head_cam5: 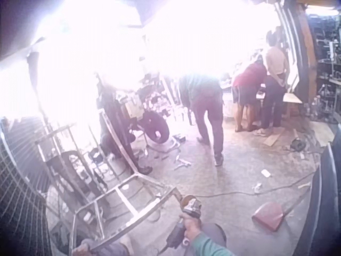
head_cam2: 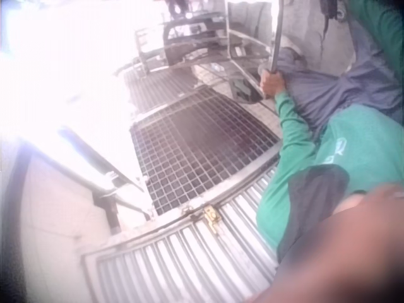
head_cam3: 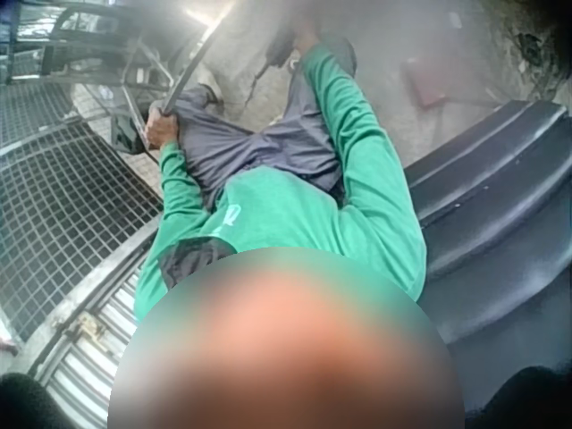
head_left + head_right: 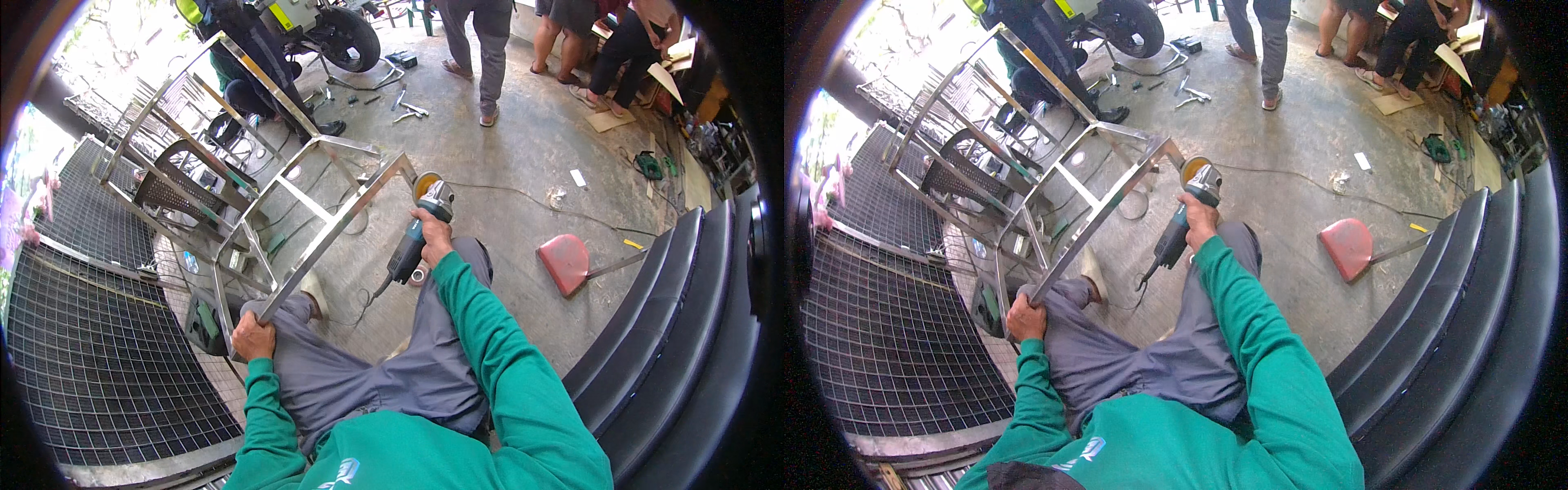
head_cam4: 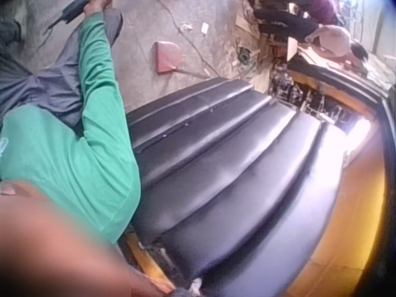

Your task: The person sits on the floor and uses an angle grinder to smooth the edges of a rectangular metal frame. The person holds the frame with one hand and operates the grinder with the other, moving along the frame's edges.

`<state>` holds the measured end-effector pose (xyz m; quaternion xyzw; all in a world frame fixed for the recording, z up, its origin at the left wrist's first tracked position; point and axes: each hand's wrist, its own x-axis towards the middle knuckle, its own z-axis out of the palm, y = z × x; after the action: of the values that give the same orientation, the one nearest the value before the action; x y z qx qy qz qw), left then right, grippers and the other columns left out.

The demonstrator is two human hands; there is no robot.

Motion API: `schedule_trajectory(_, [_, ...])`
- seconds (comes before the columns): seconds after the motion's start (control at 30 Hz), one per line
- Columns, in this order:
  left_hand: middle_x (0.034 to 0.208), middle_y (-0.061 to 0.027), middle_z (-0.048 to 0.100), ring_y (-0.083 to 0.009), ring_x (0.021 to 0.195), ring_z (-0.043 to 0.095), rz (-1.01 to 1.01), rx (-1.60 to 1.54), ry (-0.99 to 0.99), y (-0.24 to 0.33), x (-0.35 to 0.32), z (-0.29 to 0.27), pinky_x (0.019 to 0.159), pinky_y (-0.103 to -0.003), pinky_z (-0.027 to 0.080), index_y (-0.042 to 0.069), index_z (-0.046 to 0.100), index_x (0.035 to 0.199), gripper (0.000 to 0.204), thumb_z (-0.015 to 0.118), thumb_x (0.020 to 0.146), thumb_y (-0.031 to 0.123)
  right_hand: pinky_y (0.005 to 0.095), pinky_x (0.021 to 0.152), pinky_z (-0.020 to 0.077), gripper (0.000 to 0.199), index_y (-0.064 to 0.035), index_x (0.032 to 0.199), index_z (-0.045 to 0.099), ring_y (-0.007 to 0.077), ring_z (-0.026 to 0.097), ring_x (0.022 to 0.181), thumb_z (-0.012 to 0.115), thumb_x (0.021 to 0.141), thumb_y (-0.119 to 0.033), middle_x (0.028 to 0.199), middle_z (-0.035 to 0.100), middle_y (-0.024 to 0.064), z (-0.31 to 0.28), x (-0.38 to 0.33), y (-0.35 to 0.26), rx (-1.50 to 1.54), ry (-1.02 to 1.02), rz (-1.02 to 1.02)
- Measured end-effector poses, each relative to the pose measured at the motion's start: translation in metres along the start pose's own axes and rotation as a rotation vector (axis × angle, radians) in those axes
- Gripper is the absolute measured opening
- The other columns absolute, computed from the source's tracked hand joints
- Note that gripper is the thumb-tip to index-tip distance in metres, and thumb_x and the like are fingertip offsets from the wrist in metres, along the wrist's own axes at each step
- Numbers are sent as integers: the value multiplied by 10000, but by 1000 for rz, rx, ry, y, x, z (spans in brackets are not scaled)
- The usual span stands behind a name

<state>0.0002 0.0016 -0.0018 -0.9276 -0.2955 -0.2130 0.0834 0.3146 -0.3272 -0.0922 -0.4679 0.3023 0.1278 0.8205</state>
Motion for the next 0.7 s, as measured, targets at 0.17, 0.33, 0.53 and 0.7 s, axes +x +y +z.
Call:
schedule_trajectory(0.17, [841,-176,691,-464,801,654,-7,9,18,1,-3,0,703,-571,488,44,551,774,208,704,733,179,468,676,560,326,-20,1003,714,241,659,736,873,762,-171,889,674,80,-4,-6,-5,-121,-79,-124])
schedule_trajectory(0.33, [843,-176,690,-464,797,651,0,6,8,0,-5,1,706,-580,483,44,544,772,197,692,733,169,477,675,562,334,-14,1008,715,239,663,737,874,759,-170,870,674,79,0,-13,-11,-83,-21,-16])
schedule_trajectory(0.53, [830,-172,685,-459,790,653,12,-22,28,3,-1,-2,697,-581,482,48,540,765,191,688,743,166,468,671,556,321,-13,974,720,230,658,722,878,748,-177,852,676,79,1,-21,-23,-82,-74,-59])
schedule_trajectory(0.7, [837,-158,687,-440,803,663,1,22,-8,3,-7,-4,701,-566,491,57,548,772,196,703,748,175,468,667,552,305,-24,956,723,224,650,709,879,747,-183,845,673,68,5,-28,-32,-124,-104,-71])
